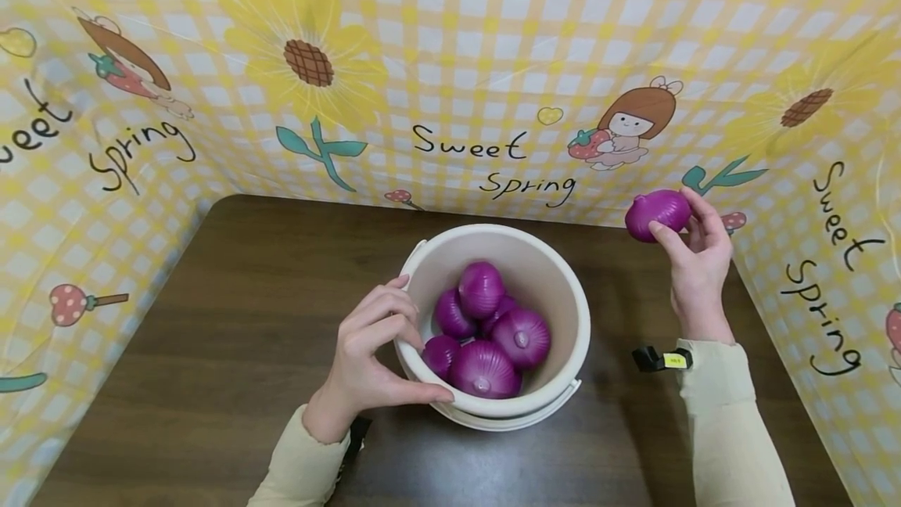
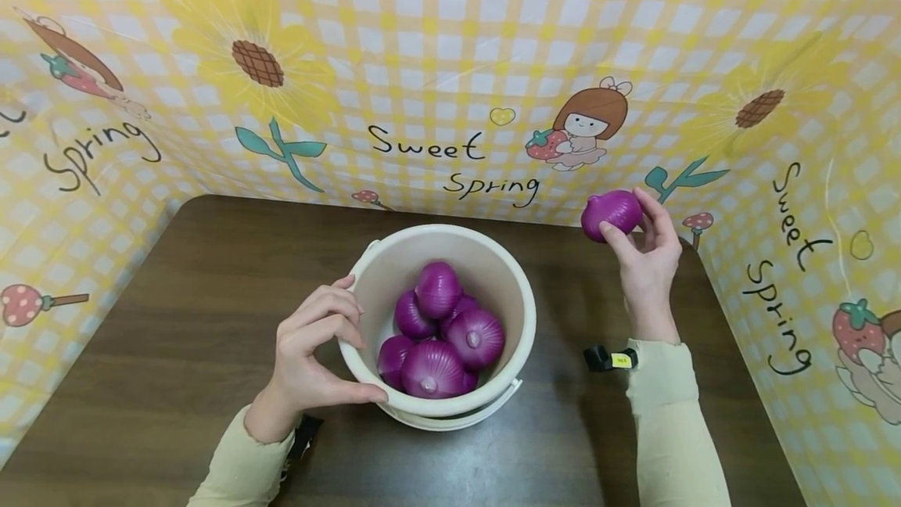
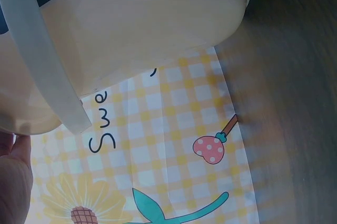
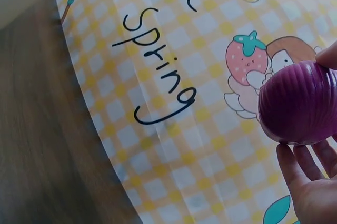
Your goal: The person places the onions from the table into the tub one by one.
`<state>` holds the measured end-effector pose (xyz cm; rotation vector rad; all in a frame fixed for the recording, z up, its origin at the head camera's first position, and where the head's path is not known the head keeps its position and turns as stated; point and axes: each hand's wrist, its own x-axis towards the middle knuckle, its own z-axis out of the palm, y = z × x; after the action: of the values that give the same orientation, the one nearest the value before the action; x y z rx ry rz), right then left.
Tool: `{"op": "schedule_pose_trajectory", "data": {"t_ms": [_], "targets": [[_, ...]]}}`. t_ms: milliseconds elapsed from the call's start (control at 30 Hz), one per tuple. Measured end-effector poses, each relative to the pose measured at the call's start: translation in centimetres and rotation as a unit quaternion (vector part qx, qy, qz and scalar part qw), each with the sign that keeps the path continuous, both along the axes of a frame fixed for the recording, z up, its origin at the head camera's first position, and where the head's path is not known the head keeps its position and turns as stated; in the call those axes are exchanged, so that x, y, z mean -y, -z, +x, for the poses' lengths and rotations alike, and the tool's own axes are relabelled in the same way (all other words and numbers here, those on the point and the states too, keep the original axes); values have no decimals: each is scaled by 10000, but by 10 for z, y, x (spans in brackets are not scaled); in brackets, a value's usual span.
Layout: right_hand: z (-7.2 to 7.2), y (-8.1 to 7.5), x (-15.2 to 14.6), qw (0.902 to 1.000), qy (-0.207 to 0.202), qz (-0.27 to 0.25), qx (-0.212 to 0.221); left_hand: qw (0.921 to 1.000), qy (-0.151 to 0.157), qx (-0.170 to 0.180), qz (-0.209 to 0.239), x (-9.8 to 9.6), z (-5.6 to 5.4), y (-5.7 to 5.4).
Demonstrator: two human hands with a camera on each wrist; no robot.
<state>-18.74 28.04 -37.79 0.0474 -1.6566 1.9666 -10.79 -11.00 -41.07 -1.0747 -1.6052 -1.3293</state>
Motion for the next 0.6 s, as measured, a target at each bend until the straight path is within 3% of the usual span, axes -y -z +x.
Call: {"op": "schedule_pose_trajectory", "data": {"t_ms": [600], "targets": [[14, -20, 24, 9972, -538, 24, -528, 10000, -24, 18, 5, 0, -1, 2]]}}
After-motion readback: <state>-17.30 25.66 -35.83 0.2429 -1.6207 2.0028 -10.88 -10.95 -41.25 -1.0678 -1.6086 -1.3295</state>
